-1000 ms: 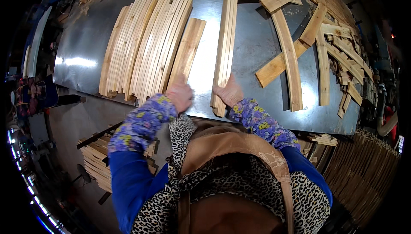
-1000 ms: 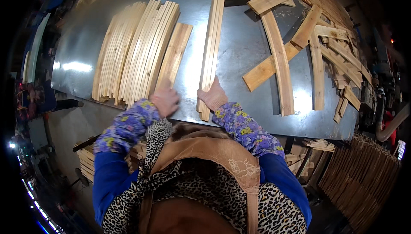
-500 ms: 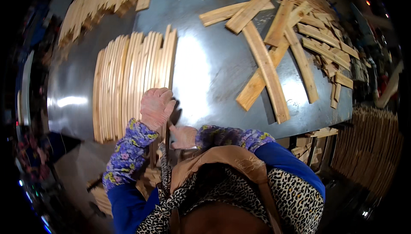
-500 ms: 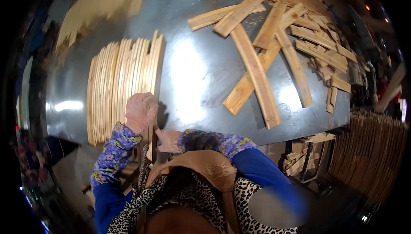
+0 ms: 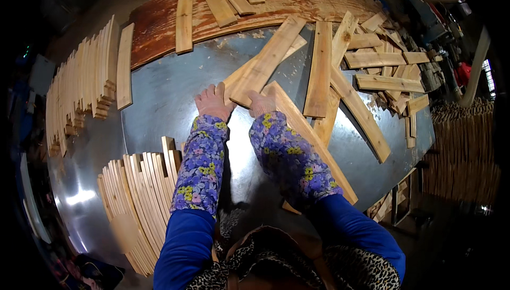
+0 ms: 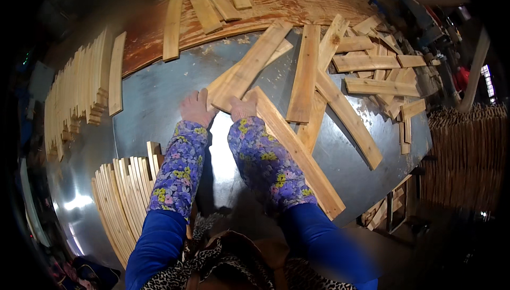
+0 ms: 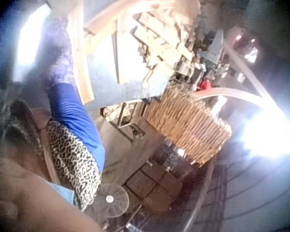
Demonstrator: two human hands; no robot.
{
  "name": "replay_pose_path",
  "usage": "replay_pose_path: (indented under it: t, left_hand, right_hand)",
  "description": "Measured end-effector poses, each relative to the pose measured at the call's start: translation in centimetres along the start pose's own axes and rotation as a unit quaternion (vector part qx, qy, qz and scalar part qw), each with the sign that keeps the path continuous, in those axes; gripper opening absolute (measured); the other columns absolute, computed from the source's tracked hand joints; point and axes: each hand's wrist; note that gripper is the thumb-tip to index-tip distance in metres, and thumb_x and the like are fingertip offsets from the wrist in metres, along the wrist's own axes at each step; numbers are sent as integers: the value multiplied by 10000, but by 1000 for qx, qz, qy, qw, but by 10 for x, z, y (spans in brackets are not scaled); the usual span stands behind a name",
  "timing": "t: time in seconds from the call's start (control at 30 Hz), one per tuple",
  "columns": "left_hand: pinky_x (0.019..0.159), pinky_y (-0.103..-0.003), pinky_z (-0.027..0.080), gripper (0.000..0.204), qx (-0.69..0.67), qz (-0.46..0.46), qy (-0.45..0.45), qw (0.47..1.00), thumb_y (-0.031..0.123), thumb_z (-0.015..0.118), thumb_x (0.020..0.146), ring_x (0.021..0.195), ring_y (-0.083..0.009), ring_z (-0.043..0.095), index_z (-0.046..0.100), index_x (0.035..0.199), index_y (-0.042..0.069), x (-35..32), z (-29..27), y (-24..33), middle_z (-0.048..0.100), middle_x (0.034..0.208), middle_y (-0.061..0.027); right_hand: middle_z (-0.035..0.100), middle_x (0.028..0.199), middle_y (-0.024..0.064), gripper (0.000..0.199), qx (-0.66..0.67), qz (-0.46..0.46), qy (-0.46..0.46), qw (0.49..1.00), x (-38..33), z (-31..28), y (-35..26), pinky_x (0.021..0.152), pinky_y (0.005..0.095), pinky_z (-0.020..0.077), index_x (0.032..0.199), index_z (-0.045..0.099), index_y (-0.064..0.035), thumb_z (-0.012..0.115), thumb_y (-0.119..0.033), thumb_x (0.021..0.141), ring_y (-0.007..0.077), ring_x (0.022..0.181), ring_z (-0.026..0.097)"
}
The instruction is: The person sorts wooden planks on a metal table, picking them up one by one and stacking them into a neat pile. They occasionally adjust the stack and move planks from a scattered pile to the organized stack.
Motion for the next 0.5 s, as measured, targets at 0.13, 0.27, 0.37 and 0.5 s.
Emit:
replay_pose_path:
  t: [0.13, 0.27, 0.37, 0.5]
  left_hand:
    - [1104, -500, 475, 799, -29, -31, -70, 997, 585, 699, 957, 1240, -368, 648, 512, 1543, 75, -20, -21, 12, 694, 1272, -199]
    - [912, -472, 613, 684, -638, -212, -216, 708, 541, 619, 1027, 1052, -338, 752, 602, 1411, -25, -81, -7, 2, 761, 1137, -187]
    - [916, -468, 649, 565, -831, -195, -321, 411, 451, 638, 1042, 1009, -320, 775, 667, 1342, -28, -155, 12, -2, 770, 1192, -218]
    - [992, -407, 594, 608, -758, -289, -187, 555, 380, 745, 994, 1118, -300, 727, 630, 1437, -21, -270, 6, 65, 759, 1222, -169]
  right_hand:
    - [708, 1152, 123, 423, 174, 17, -107, 979, -7, -51, -12, 700, 340, 597, 1353, 633, -9, 677, -113, 945, 266, 850, 721]
    - [712, 1189, 88, 560, -36, -137, -134, 981, -109, -132, -32, 909, 379, 607, 1511, 554, 15, 598, -175, 986, 255, 1036, 720]
    - [710, 1200, 152, 537, -205, -233, -173, 935, -179, -144, -11, 971, 421, 590, 1481, 571, 12, 606, -209, 993, 313, 1107, 710]
    - [704, 1189, 279, 442, -355, -280, -230, 862, -278, -146, 25, 1001, 492, 565, 1375, 641, -4, 637, -232, 996, 435, 1154, 690]
Point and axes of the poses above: each hand's wrist, its own x-axis towards the middle knuckle, its own z-axis out of the palm, y = z × x
